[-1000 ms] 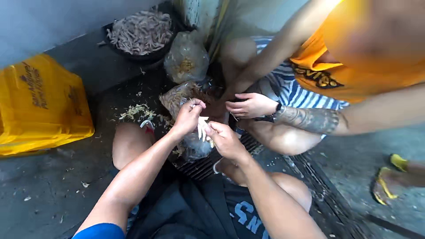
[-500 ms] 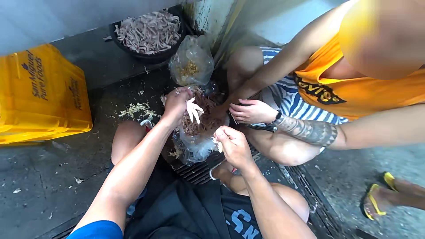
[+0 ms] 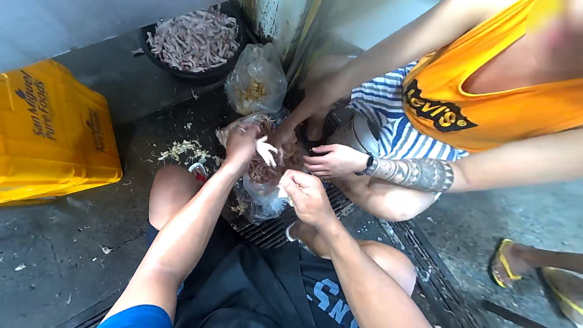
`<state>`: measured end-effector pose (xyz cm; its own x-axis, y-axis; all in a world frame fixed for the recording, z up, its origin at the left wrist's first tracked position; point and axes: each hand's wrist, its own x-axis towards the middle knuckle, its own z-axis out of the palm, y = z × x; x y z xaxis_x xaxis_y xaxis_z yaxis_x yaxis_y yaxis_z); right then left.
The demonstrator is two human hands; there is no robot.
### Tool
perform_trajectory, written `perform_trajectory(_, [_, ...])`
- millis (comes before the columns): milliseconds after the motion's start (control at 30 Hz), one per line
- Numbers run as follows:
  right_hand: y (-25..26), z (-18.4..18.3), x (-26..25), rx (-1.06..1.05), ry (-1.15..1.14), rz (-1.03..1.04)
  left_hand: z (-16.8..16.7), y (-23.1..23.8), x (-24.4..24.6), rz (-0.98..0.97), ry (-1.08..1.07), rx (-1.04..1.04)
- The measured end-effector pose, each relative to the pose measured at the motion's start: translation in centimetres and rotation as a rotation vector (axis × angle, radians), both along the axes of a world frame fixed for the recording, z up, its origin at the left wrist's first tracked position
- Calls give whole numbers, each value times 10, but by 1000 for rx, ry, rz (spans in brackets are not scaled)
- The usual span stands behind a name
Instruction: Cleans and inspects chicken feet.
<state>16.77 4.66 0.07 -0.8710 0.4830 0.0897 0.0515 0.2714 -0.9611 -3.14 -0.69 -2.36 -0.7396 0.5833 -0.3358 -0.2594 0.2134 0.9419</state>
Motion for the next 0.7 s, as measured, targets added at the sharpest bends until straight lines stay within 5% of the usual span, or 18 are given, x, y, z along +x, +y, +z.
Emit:
perform_trajectory(267, [15, -8, -5, -149, -154, -97, 10, -1, 4, -37, -258, 135])
perform_trajectory(433, [7, -18, -6, -482, -62, 27, 2, 4, 19, -52, -239, 67])
perform_trajectory(700, [2, -20, -11, -389, -12, 11, 4, 5, 16, -16, -32, -1])
